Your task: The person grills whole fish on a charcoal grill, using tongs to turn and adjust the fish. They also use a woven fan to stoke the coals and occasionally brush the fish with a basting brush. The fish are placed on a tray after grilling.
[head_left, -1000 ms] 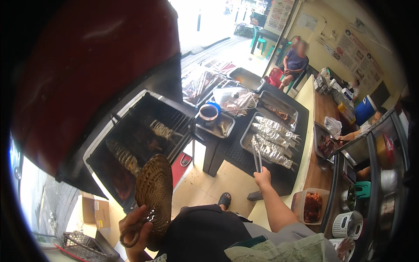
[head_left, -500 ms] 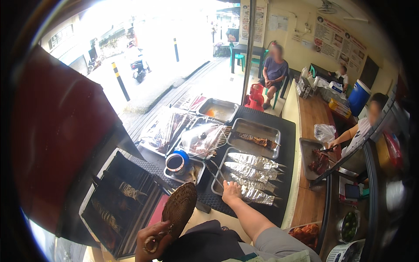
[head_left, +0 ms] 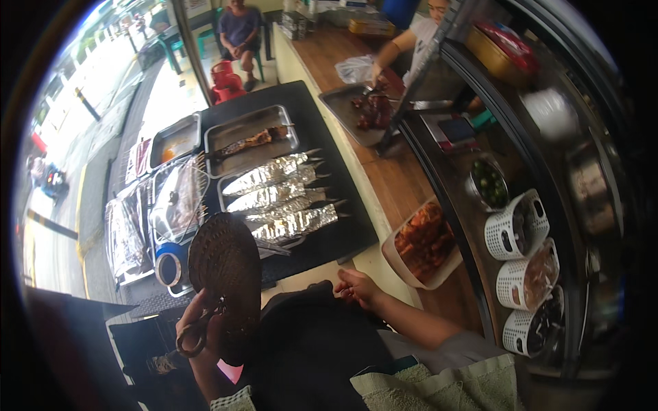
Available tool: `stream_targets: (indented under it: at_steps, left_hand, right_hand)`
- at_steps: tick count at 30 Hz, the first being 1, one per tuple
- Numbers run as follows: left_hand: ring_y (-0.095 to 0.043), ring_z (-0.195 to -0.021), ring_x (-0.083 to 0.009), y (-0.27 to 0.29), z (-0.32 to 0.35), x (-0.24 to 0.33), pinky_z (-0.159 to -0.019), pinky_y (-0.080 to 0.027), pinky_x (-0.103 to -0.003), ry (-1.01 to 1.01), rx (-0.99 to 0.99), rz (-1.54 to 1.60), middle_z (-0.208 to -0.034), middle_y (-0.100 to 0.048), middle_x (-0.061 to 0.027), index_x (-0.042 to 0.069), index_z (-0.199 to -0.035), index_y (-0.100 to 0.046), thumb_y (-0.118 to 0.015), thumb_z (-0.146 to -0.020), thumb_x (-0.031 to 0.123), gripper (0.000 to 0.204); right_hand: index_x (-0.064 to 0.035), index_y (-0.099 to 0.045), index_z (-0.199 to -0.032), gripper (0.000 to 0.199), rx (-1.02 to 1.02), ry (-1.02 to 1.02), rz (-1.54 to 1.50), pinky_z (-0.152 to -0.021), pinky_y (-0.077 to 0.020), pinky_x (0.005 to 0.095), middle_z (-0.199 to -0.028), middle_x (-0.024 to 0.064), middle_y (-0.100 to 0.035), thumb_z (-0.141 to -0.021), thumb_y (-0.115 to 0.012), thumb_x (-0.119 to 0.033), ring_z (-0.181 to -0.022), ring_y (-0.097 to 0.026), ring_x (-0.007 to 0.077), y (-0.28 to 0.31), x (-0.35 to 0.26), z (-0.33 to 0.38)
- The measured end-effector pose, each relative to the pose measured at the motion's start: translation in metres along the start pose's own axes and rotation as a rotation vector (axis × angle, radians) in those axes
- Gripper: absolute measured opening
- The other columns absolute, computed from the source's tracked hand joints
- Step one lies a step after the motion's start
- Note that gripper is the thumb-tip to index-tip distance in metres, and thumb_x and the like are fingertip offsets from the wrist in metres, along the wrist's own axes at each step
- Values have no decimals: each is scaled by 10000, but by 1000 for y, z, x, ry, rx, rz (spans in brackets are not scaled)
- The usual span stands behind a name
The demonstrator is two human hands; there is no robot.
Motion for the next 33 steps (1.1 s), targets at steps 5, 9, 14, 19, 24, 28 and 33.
stream_targets:
  at_steps: [5,9,14,19,24,28,33]
  left_hand:
    - [-719,-1069,-232,-36,-43,-14,-968,-540,-360,-24,-285,24,-1164,-750,-162,-32,-1362,-649,-713,-832,-22,534]
    - [-730,-1047,-227,-69,-61,-22,-945,-547,-355,-52,-494,24,-1139,-760,-155,-6,-1351,-668,-727,-818,-10,536]
    - [-756,-961,-300,-97,-59,-39,-881,-559,-354,-43,-683,128,-1079,-758,-196,33,-1331,-690,-748,-815,40,520]
    - [-751,-888,-322,-114,-42,-64,-814,-568,-375,-16,-721,179,-1066,-750,-210,60,-1324,-695,-732,-819,15,508]
    - [-748,-891,-376,-140,-17,-106,-806,-594,-394,16,-759,225,-1137,-740,-221,95,-1306,-707,-757,-810,4,508]
    - [-751,-882,-351,-164,8,-140,-799,-621,-396,7,-825,270,-1183,-740,-192,123,-1269,-733,-790,-794,62,483]
    - [-749,-825,-326,-181,20,-161,-755,-612,-386,6,-856,325,-1163,-739,-200,115,-1265,-733,-781,-787,54,485]
  right_hand:
    - [-56,-386,-1465,961,643,303,-797,-702,-506,409,-1101,146,-638,-915,-506,-835,-793,-609,235,49,33,113]
    - [-21,-546,-1342,821,504,311,-897,-641,-528,354,-1072,157,-668,-950,-546,-743,-810,-642,247,77,9,127]
    - [38,-621,-1172,257,594,338,-1075,-681,-641,317,-940,184,-701,-1050,-454,-116,-778,-701,264,107,4,102]
    - [118,-620,-1095,248,699,328,-1075,-711,-651,327,-954,223,-688,-1018,-459,-54,-809,-700,268,105,31,127]
    - [121,-577,-1166,257,861,193,-1091,-660,-599,294,-988,225,-651,-1042,-458,-71,-748,-647,214,85,61,182]
    - [115,-528,-1223,287,811,123,-1189,-611,-554,258,-996,207,-616,-1065,-449,-111,-719,-610,169,67,89,220]
    - [100,-536,-1193,282,889,160,-1178,-612,-552,249,-999,204,-620,-1069,-460,-142,-732,-615,171,64,91,228]
Point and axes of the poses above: each hand's wrist, its own z-axis away from the middle knuckle, its own y-axis out of the back of the hand, x = y × z, the point moved 1 cm from there along -z, towards the middle knuckle
